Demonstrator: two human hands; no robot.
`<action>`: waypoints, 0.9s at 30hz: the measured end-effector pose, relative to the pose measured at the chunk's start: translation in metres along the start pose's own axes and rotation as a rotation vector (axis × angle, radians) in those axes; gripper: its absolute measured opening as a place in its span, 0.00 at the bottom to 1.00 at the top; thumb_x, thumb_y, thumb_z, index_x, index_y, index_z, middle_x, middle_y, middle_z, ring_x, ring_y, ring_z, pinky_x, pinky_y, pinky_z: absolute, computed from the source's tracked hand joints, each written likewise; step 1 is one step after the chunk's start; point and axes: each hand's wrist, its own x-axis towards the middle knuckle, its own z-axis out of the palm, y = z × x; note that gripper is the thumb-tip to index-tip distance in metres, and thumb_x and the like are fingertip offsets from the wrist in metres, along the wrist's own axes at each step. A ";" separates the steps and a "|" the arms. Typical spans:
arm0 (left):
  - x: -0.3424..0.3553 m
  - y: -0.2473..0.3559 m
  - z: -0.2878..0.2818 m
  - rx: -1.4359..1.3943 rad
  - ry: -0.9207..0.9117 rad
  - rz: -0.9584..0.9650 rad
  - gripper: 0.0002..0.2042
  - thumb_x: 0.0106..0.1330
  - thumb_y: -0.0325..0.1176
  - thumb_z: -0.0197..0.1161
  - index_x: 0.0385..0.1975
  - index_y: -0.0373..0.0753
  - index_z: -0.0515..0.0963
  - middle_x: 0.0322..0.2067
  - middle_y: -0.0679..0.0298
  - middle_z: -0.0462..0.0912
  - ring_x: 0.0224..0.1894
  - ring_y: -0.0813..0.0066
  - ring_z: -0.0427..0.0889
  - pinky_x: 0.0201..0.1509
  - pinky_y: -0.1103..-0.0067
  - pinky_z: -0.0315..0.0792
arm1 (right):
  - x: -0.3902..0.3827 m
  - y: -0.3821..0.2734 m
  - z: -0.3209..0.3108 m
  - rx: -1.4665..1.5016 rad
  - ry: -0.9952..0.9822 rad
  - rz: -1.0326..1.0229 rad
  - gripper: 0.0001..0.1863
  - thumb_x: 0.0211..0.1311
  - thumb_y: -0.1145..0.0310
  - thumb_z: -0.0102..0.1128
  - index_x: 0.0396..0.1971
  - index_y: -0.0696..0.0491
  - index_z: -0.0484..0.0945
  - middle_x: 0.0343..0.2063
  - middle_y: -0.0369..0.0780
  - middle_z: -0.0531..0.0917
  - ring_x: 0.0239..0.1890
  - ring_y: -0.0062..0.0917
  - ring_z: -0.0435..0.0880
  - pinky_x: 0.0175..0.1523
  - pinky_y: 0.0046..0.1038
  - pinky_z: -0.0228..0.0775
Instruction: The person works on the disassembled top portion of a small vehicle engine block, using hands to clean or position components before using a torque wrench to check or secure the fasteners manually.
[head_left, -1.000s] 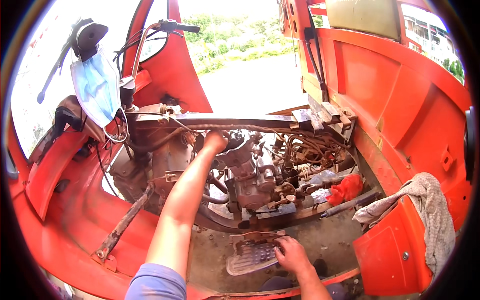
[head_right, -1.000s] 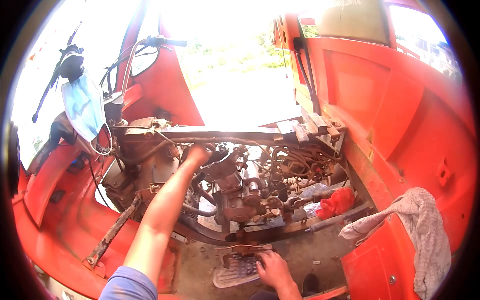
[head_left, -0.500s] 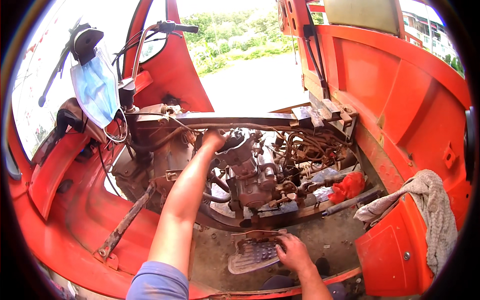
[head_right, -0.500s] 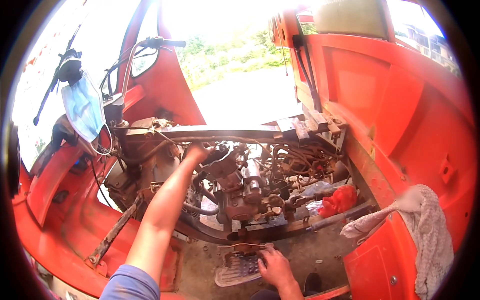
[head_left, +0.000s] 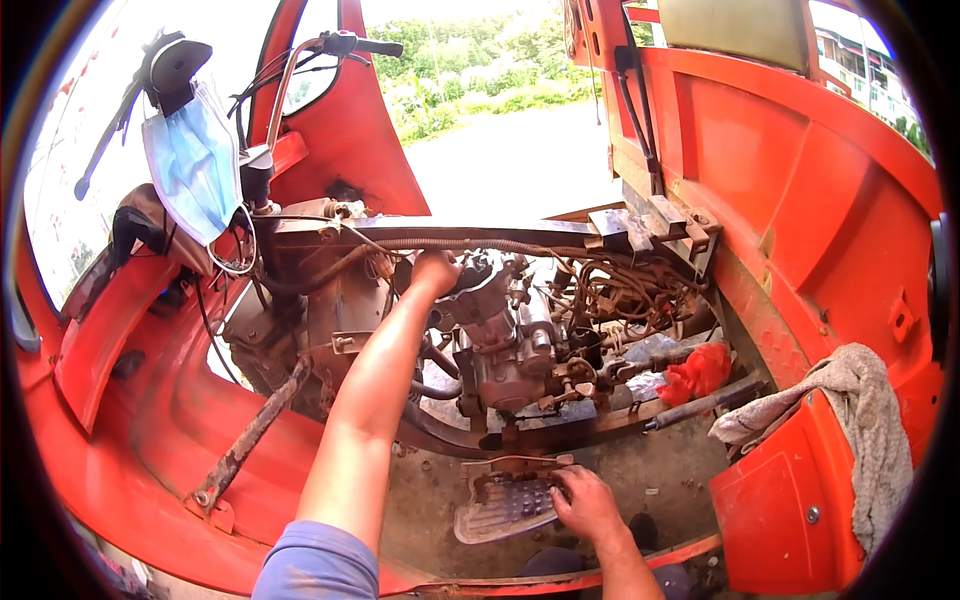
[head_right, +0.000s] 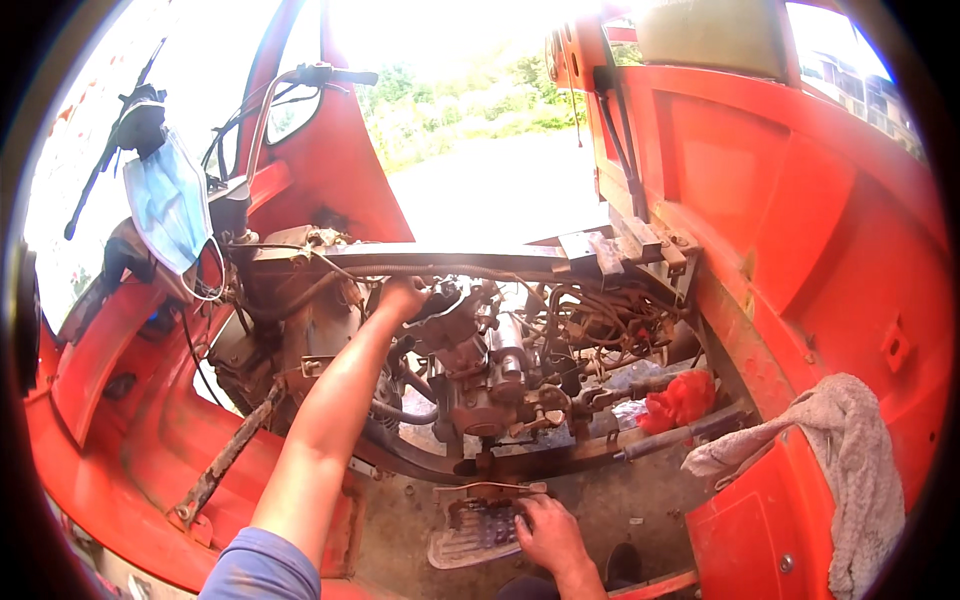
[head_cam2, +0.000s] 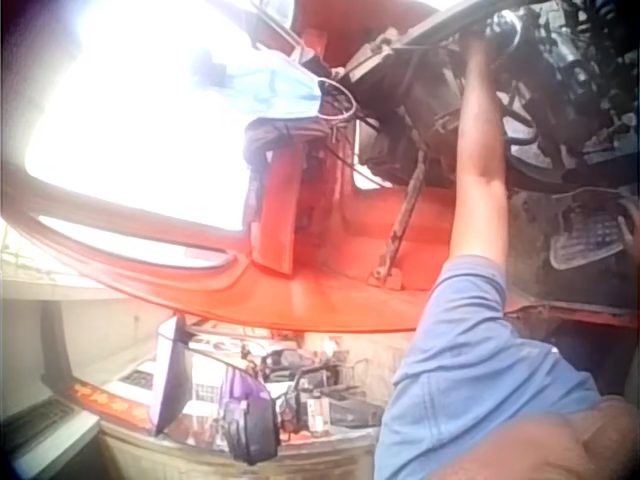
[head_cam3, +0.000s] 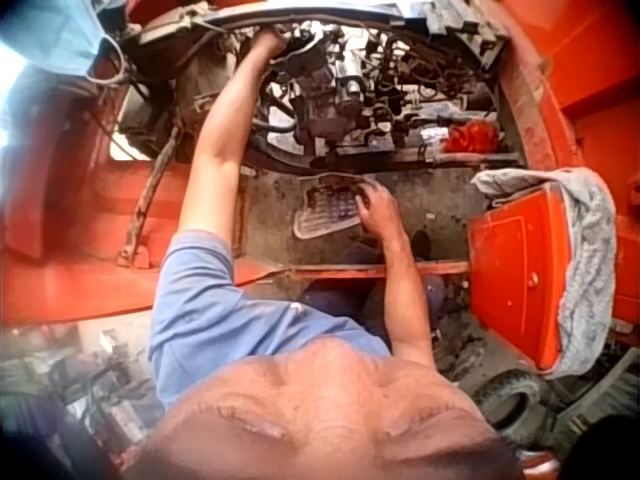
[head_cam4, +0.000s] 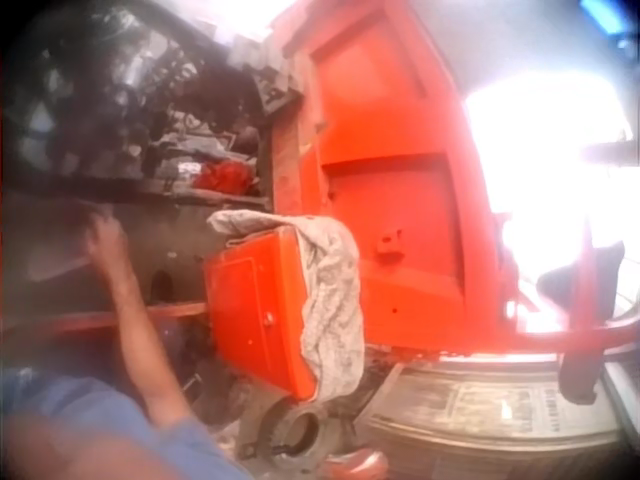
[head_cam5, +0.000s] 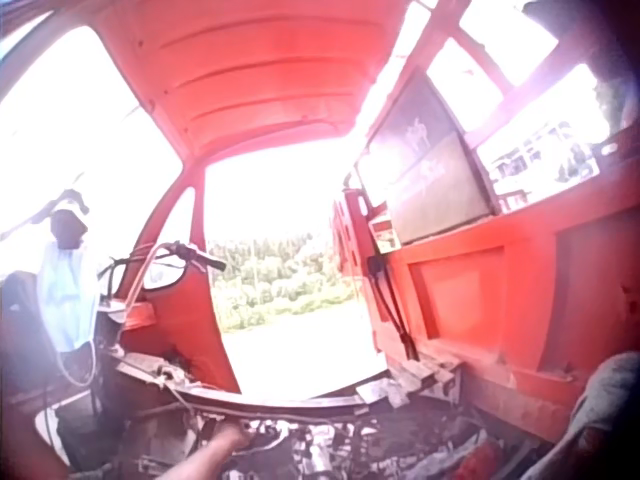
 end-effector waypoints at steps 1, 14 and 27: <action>0.004 -0.010 0.001 -0.064 -0.021 0.034 0.17 0.59 0.48 0.73 0.35 0.39 0.88 0.37 0.52 0.89 0.44 0.56 0.88 0.53 0.65 0.79 | 0.000 -0.002 -0.001 0.002 -0.014 0.003 0.15 0.60 0.65 0.65 0.47 0.51 0.83 0.47 0.44 0.84 0.51 0.43 0.83 0.57 0.41 0.77; -0.009 0.004 -0.001 0.132 0.041 -0.113 0.18 0.62 0.51 0.71 0.44 0.46 0.88 0.44 0.55 0.89 0.48 0.55 0.87 0.56 0.65 0.78 | 0.001 0.001 -0.002 -0.005 -0.016 0.012 0.16 0.60 0.66 0.65 0.48 0.51 0.83 0.48 0.44 0.84 0.51 0.43 0.82 0.57 0.40 0.77; -0.005 0.000 -0.009 -0.028 -0.042 -0.072 0.16 0.58 0.45 0.73 0.40 0.41 0.89 0.39 0.54 0.90 0.44 0.61 0.89 0.54 0.69 0.79 | 0.000 0.001 -0.002 0.000 -0.011 0.017 0.16 0.60 0.66 0.65 0.48 0.51 0.83 0.49 0.44 0.84 0.51 0.43 0.82 0.57 0.40 0.77</action>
